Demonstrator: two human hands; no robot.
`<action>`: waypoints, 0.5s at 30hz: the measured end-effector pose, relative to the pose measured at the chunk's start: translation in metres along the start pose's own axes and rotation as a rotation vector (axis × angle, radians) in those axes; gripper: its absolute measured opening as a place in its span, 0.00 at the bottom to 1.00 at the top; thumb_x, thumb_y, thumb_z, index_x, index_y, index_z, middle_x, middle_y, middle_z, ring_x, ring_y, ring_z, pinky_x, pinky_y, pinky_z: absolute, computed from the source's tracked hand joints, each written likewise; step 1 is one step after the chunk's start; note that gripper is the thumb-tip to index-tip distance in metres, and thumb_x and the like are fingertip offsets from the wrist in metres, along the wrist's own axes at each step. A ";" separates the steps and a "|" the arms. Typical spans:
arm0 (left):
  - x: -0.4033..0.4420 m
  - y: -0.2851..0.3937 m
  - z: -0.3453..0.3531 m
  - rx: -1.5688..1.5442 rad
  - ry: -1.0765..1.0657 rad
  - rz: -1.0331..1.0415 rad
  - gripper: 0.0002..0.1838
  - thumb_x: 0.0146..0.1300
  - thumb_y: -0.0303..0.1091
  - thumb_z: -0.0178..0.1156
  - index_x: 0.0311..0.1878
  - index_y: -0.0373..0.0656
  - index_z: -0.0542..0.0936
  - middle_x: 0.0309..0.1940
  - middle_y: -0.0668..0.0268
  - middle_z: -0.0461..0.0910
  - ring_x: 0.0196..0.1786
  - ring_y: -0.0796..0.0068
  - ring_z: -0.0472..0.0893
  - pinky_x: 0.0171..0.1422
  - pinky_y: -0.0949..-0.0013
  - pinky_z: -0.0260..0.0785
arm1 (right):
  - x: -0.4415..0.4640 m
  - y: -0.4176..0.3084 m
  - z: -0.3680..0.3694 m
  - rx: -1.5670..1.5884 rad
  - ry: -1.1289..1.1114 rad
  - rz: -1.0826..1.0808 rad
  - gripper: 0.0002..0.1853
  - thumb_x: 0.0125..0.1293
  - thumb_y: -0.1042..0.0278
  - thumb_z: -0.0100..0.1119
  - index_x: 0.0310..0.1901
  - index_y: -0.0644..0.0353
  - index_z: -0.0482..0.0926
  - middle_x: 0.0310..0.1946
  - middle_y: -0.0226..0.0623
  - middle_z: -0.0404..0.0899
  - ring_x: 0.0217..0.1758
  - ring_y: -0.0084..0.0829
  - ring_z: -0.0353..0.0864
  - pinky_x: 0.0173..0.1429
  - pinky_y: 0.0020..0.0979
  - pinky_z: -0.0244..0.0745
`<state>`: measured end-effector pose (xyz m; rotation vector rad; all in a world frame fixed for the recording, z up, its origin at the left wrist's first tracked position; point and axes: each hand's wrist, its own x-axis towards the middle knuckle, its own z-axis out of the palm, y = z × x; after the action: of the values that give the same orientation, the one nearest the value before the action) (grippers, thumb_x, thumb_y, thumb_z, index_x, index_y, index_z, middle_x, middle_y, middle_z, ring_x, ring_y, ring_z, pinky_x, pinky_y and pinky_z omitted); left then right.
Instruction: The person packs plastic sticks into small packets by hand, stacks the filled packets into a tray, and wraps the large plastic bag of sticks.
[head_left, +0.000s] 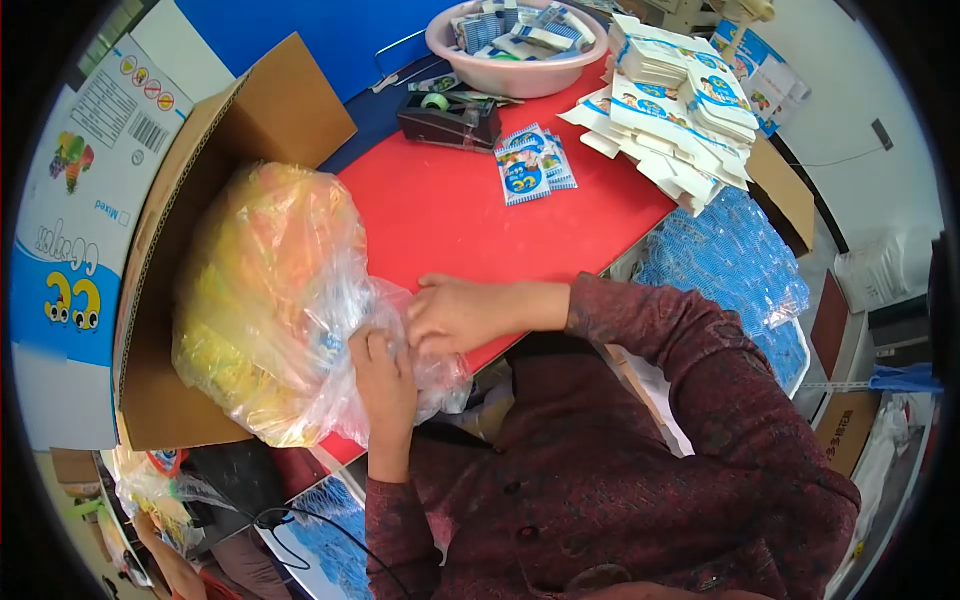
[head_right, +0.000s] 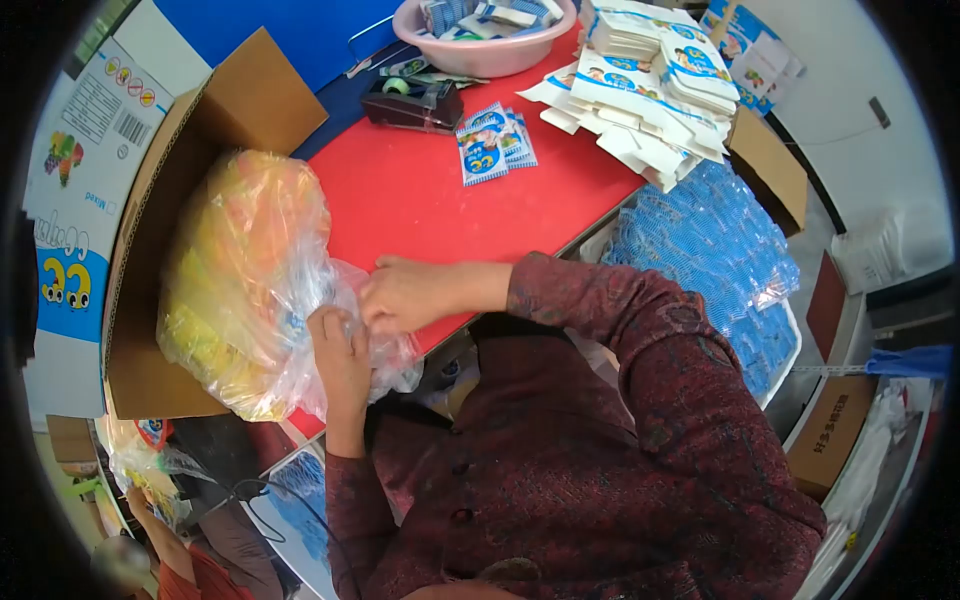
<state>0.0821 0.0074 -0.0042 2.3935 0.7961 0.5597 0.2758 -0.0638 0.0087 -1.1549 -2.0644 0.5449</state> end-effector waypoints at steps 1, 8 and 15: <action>-0.003 0.001 -0.004 -0.019 -0.030 -0.036 0.20 0.62 0.33 0.53 0.57 0.39 0.73 0.59 0.51 0.70 0.65 0.47 0.66 0.74 0.50 0.48 | -0.004 -0.005 0.009 -0.100 0.035 0.002 0.06 0.59 0.67 0.58 0.36 0.57 0.76 0.36 0.36 0.78 0.45 0.36 0.77 0.58 0.49 0.64; -0.026 0.014 -0.022 0.295 -0.143 0.213 0.20 0.62 0.34 0.53 0.58 0.42 0.73 0.62 0.54 0.69 0.66 0.46 0.64 0.74 0.49 0.47 | -0.004 0.012 -0.009 -0.212 0.071 -0.031 0.05 0.57 0.65 0.58 0.32 0.55 0.78 0.31 0.32 0.78 0.40 0.35 0.79 0.48 0.44 0.70; -0.036 0.005 -0.009 0.248 0.026 0.125 0.21 0.59 0.29 0.55 0.57 0.40 0.74 0.61 0.57 0.73 0.66 0.52 0.67 0.71 0.52 0.57 | -0.032 0.123 -0.242 -1.225 0.404 0.664 0.27 0.60 0.70 0.60 0.62 0.62 0.70 0.53 0.45 0.76 0.61 0.45 0.73 0.68 0.44 0.62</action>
<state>0.0528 -0.0156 -0.0018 2.6829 0.7687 0.5717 0.5363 -0.0220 0.0791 -2.4023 -1.5241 -0.7863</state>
